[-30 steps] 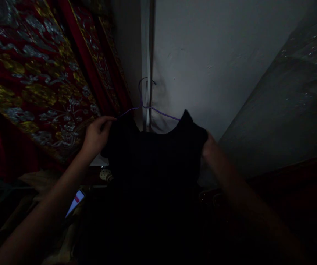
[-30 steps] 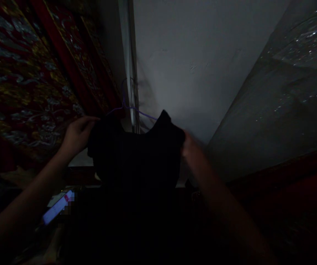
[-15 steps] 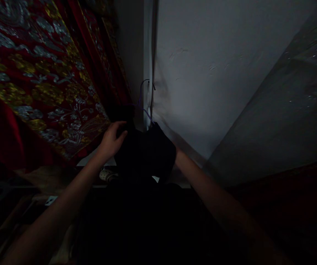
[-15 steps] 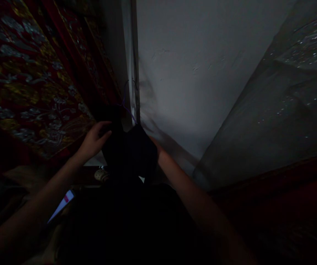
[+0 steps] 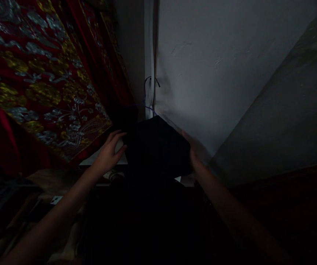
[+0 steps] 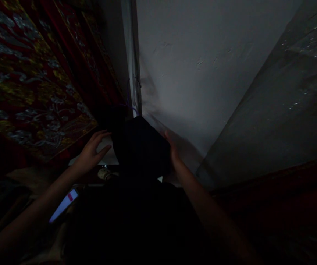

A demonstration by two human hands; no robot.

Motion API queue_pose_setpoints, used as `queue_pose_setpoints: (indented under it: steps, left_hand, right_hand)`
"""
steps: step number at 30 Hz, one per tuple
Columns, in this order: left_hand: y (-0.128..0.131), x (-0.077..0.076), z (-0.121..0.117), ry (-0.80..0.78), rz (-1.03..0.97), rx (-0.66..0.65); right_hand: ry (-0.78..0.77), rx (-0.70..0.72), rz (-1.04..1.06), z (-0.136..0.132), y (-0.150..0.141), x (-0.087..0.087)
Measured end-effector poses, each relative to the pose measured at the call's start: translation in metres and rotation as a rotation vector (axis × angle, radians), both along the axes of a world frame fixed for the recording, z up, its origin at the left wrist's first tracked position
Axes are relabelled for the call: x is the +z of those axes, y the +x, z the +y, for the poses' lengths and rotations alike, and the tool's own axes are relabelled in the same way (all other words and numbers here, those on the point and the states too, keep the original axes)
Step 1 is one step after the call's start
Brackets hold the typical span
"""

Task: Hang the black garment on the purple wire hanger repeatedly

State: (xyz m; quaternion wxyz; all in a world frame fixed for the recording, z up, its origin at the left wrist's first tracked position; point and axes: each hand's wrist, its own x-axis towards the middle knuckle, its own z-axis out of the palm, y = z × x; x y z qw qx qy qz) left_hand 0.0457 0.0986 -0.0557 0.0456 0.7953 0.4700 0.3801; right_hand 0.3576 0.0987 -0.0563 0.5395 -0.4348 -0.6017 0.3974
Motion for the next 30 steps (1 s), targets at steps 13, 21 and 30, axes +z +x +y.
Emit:
queue_pose_setpoints:
  steps: [13, 21, 30]
  left_hand:
    - [0.014, 0.007, -0.02, -0.03, -0.105, -0.039]
    - [-0.032, -0.01, 0.003, -0.028, -0.4, 0.247]
    - [-0.036, -0.017, 0.0, -0.294, -0.555, 0.203]
  right_hand:
    - [0.211, -0.189, -0.089, -0.024, 0.007, 0.059]
    - [0.27, -0.283, 0.113, 0.011, 0.032, 0.099]
    - [0.23, -0.365, 0.267, 0.012, 0.03, 0.107]
